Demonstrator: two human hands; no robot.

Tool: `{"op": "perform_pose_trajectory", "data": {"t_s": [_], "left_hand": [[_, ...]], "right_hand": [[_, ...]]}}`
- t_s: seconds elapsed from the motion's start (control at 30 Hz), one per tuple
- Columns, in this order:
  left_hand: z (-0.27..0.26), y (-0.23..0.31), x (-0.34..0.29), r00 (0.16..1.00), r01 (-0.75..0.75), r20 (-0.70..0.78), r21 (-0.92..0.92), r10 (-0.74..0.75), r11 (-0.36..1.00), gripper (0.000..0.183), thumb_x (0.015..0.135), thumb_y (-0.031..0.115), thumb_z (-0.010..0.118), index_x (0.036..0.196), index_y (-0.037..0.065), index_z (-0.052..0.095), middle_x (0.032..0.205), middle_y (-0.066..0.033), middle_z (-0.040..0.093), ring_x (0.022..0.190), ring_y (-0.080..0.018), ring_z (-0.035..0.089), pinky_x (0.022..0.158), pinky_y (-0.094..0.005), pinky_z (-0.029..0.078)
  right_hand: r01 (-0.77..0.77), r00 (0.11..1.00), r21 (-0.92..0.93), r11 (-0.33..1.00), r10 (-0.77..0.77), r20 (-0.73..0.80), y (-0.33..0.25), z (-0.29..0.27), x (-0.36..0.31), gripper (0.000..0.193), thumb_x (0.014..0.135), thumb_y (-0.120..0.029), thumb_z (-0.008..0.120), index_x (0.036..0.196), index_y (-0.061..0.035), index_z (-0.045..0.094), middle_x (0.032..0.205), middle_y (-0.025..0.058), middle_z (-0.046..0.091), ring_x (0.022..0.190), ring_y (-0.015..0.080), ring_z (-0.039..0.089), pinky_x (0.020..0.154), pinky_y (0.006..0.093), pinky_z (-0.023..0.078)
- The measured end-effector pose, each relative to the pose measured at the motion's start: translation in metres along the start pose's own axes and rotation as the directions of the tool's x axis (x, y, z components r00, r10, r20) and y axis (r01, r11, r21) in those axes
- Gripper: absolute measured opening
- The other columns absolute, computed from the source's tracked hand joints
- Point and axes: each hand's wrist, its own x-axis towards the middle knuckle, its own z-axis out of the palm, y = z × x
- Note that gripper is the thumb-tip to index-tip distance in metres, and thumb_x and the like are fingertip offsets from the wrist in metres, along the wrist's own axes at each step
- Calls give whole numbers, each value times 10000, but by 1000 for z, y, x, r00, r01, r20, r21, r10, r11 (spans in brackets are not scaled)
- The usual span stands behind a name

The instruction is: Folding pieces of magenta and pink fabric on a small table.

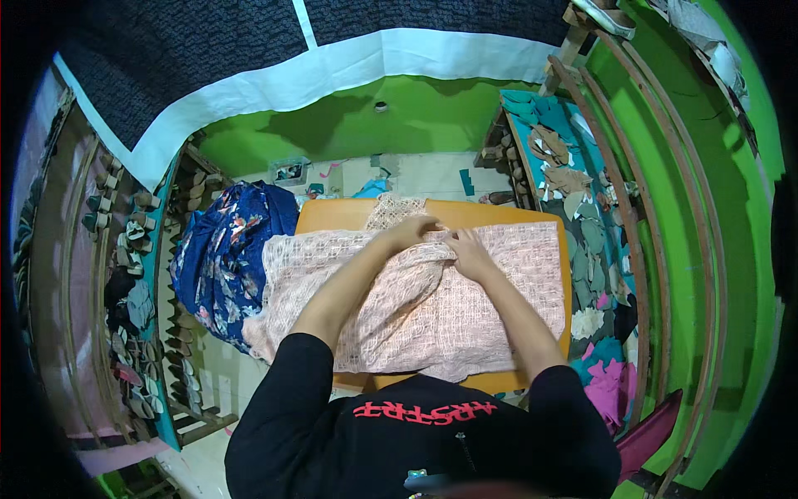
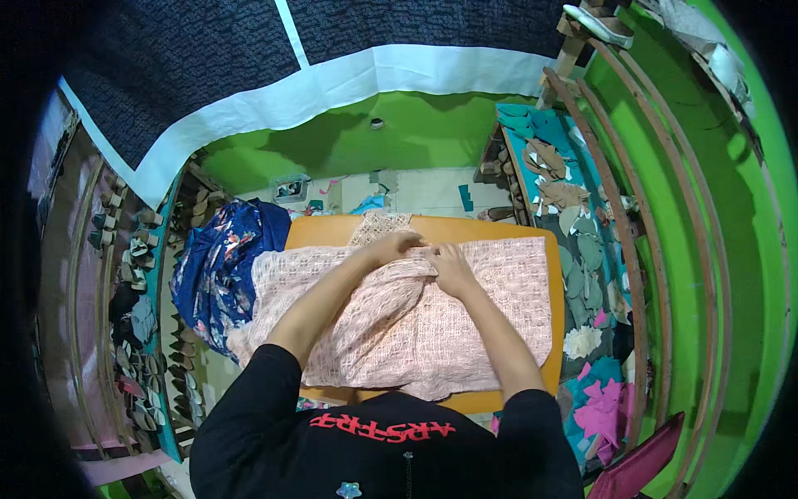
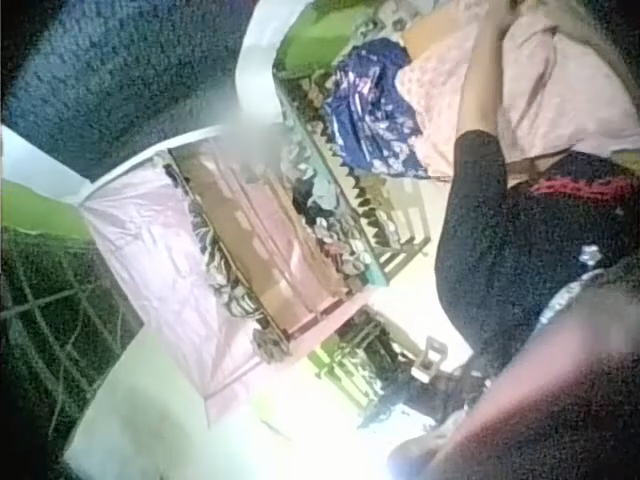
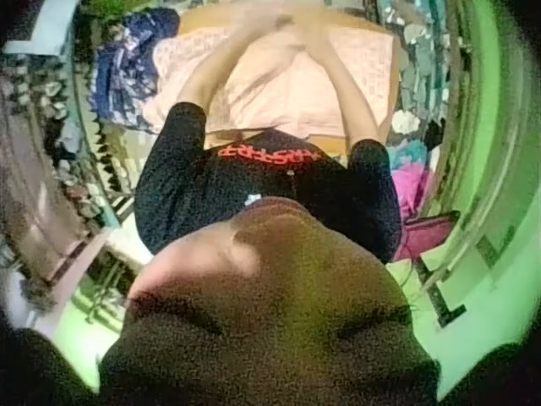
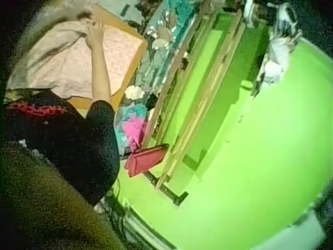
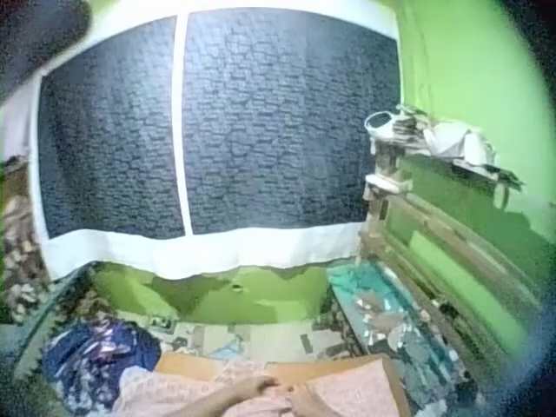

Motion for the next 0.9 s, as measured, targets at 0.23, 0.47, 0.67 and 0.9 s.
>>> {"op": "perform_pose_trajectory", "data": {"t_s": [0.23,0.47,0.67,0.9], "left_hand": [[-58,48,-25,967,230,-215,528,-133,818,353,745,283,586,1049,104,604,1087,-140,576,1015,-274,542,860,-357,432],[-66,14,-37,923,386,-162,388,-350,837,331,706,270,633,998,115,624,1081,-99,575,1037,-264,515,896,-485,331],[-79,42,-10,851,453,-327,853,-411,258,495,597,330,704,1048,152,604,992,-87,584,1037,-255,489,887,-508,271],[-91,52,-21,885,429,-239,84,-400,899,357,722,199,618,1040,55,541,897,-57,562,906,-201,515,788,-328,403]], "right_hand": [[-163,986,-76,984,160,-37,4,12,-10,450,647,-175,596,1085,-88,540,1229,192,398,1199,337,335,1029,543,147],[-228,957,80,970,209,202,-2,-11,14,692,571,-309,641,1201,-94,451,1155,163,468,1140,323,392,1008,513,195],[-369,872,-39,929,360,331,2,-11,30,872,497,-323,705,1276,-105,380,1156,175,465,1147,324,390,960,473,275],[-408,810,-8,913,365,458,-5,-14,35,886,481,-284,733,1263,-95,362,1219,149,408,1196,322,333,964,552,246]]}}
